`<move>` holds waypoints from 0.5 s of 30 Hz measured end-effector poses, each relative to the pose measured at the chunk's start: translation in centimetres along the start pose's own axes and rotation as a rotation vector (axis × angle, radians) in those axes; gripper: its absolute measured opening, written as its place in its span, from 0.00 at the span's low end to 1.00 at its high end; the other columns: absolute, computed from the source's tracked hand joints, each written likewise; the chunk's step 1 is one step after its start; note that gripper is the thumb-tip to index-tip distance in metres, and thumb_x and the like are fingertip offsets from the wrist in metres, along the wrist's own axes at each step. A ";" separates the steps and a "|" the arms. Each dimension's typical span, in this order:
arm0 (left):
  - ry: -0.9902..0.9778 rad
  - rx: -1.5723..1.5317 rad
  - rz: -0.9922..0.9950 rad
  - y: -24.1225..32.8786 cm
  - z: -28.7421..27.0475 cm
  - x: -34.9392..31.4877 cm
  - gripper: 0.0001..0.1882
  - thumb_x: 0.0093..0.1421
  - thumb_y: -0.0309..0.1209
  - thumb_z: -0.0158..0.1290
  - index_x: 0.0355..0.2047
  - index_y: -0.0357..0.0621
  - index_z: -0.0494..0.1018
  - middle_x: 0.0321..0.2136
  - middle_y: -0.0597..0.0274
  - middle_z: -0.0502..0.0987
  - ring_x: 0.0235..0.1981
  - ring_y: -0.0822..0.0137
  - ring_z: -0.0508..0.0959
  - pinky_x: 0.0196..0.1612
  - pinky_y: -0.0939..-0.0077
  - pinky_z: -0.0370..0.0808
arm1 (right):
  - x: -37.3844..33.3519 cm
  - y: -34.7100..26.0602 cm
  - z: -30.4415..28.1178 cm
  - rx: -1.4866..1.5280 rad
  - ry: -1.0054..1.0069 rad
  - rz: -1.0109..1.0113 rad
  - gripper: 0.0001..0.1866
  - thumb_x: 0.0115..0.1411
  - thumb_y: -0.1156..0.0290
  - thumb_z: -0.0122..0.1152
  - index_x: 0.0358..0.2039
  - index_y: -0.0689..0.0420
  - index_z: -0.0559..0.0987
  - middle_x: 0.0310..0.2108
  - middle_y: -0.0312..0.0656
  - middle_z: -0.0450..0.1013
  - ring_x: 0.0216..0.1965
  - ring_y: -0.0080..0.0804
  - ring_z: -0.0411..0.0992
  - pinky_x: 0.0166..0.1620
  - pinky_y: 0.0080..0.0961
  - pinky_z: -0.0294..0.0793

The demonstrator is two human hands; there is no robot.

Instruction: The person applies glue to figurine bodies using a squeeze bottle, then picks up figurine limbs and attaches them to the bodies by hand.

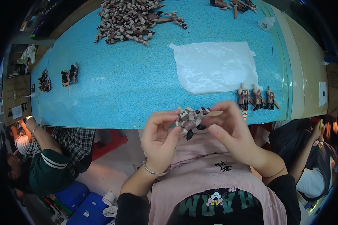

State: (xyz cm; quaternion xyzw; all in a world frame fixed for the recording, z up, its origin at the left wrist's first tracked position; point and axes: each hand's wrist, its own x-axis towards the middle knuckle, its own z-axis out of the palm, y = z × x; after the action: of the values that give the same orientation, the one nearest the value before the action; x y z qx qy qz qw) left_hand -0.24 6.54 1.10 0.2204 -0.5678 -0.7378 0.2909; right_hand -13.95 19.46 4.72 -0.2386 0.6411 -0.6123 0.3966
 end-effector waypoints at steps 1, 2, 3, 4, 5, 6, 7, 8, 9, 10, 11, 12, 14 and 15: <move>-0.007 -0.010 -0.024 0.3 0.1 -0.3 0.15 0.54 0.11 0.50 0.42 0.32 0.66 0.45 0.52 0.68 0.52 0.62 0.70 0.56 0.70 0.67 | -0.2 -0.1 -0.2 0.345 -0.127 0.307 0.08 0.62 0.74 0.52 0.40 0.63 0.72 0.39 0.45 0.70 0.43 0.31 0.72 0.45 0.27 0.73; -0.008 -0.008 -0.021 0.6 0.1 -0.6 0.15 0.54 0.11 0.50 0.42 0.32 0.66 0.45 0.52 0.68 0.52 0.62 0.70 0.56 0.70 0.67 | 0.0 -0.2 -0.2 0.346 -0.127 0.305 0.08 0.62 0.74 0.52 0.40 0.63 0.72 0.39 0.45 0.70 0.43 0.31 0.72 0.45 0.27 0.73; -0.028 0.016 -0.030 0.8 0.0 -0.9 0.13 0.55 0.14 0.50 0.42 0.33 0.66 0.45 0.52 0.68 0.51 0.62 0.70 0.56 0.70 0.67 | 0.3 -0.4 -0.3 0.394 -0.250 0.374 0.08 0.64 0.70 0.49 0.35 0.62 0.72 0.34 0.40 0.70 0.37 0.26 0.71 0.39 0.22 0.70; -0.048 0.039 -0.040 0.8 0.0 -1.0 0.12 0.57 0.16 0.50 0.42 0.33 0.67 0.45 0.53 0.68 0.51 0.62 0.71 0.55 0.70 0.67 | 0.4 -0.5 -0.4 0.442 -0.372 0.445 0.13 0.67 0.66 0.47 0.30 0.61 0.72 0.30 0.35 0.70 0.30 0.21 0.69 0.34 0.17 0.68; -0.050 0.039 -0.041 0.8 -0.4 -0.9 0.12 0.57 0.16 0.50 0.42 0.33 0.67 0.45 0.53 0.68 0.51 0.62 0.71 0.55 0.70 0.67 | 0.3 -0.4 -0.4 0.442 -0.370 0.446 0.13 0.67 0.66 0.47 0.30 0.61 0.72 0.30 0.35 0.70 0.30 0.21 0.69 0.34 0.17 0.68; -0.141 0.094 -0.034 0.8 -1.2 -0.7 0.10 0.58 0.20 0.50 0.41 0.33 0.68 0.45 0.53 0.68 0.50 0.63 0.71 0.54 0.70 0.67 | 0.2 -0.2 -0.5 0.345 -0.386 0.345 0.14 0.67 0.66 0.46 0.28 0.62 0.72 0.26 0.34 0.69 0.28 0.21 0.68 0.33 0.17 0.67; -0.229 0.152 -0.026 1.0 -1.5 -0.4 0.09 0.60 0.23 0.49 0.41 0.34 0.68 0.46 0.53 0.68 0.49 0.64 0.71 0.53 0.71 0.67 | 0.2 0.0 -0.4 0.248 -0.405 0.244 0.15 0.67 0.65 0.46 0.27 0.62 0.72 0.23 0.34 0.69 0.26 0.21 0.67 0.32 0.18 0.67; -0.226 0.153 -0.027 1.0 -1.1 -0.1 0.09 0.60 0.23 0.49 0.41 0.34 0.68 0.46 0.53 0.68 0.49 0.64 0.71 0.53 0.71 0.67 | 0.2 0.2 -0.4 0.249 -0.408 0.246 0.15 0.67 0.65 0.46 0.27 0.62 0.72 0.23 0.34 0.69 0.26 0.21 0.67 0.32 0.18 0.67; -0.204 0.039 -0.132 1.0 -0.3 0.5 0.11 0.60 0.31 0.50 0.39 0.35 0.69 0.46 0.53 0.69 0.46 0.65 0.71 0.51 0.71 0.67 | 0.1 0.4 -0.3 0.147 -0.413 0.186 0.15 0.66 0.66 0.46 0.25 0.61 0.72 0.23 0.35 0.68 0.25 0.21 0.67 0.31 0.19 0.67; -0.180 -0.074 -0.234 1.0 0.2 1.0 0.15 0.61 0.38 0.51 0.37 0.36 0.70 0.46 0.53 0.69 0.43 0.67 0.71 0.50 0.72 0.67 | 0.2 0.5 -0.3 0.044 -0.418 0.125 0.15 0.66 0.67 0.47 0.24 0.61 0.72 0.22 0.35 0.68 0.24 0.21 0.67 0.30 0.19 0.66; -0.251 -0.209 -0.387 1.0 -0.1 1.2 0.14 0.59 0.36 0.54 0.38 0.38 0.71 0.48 0.53 0.69 0.45 0.66 0.71 0.51 0.70 0.66 | 0.1 0.6 -0.4 0.044 -0.421 0.124 0.15 0.66 0.67 0.47 0.24 0.61 0.72 0.22 0.35 0.68 0.24 0.21 0.67 0.30 0.19 0.66; -0.248 -0.208 -0.386 1.0 -0.3 1.4 0.14 0.59 0.36 0.54 0.38 0.38 0.71 0.48 0.53 0.69 0.45 0.66 0.71 0.51 0.70 0.66 | 0.1 0.7 -0.4 0.026 -0.402 0.110 0.15 0.65 0.67 0.48 0.23 0.61 0.72 0.22 0.36 0.68 0.24 0.22 0.66 0.29 0.21 0.66; -0.411 -0.288 -0.486 1.1 -0.5 1.6 0.13 0.58 0.33 0.56 0.39 0.39 0.71 0.48 0.53 0.69 0.46 0.66 0.71 0.51 0.71 0.66 | 0.1 0.6 -0.5 0.008 -0.383 0.093 0.14 0.64 0.68 0.48 0.23 0.61 0.72 0.22 0.37 0.68 0.23 0.23 0.66 0.28 0.22 0.66; -0.391 -0.257 -0.489 1.1 -0.6 1.4 0.12 0.57 0.30 0.56 0.39 0.39 0.70 0.47 0.51 0.70 0.47 0.65 0.71 0.52 0.70 0.68 | 0.2 0.5 -0.5 -0.035 -0.381 0.060 0.14 0.64 0.68 0.49 0.23 0.61 0.72 0.21 0.37 0.68 0.23 0.23 0.66 0.28 0.23 0.66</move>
State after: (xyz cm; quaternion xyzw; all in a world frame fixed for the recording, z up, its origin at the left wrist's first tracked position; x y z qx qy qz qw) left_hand -0.71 4.92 2.01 0.1658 -0.4455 -0.8797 0.0162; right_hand -14.34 19.67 4.14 -0.3378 0.5719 -0.5328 0.5244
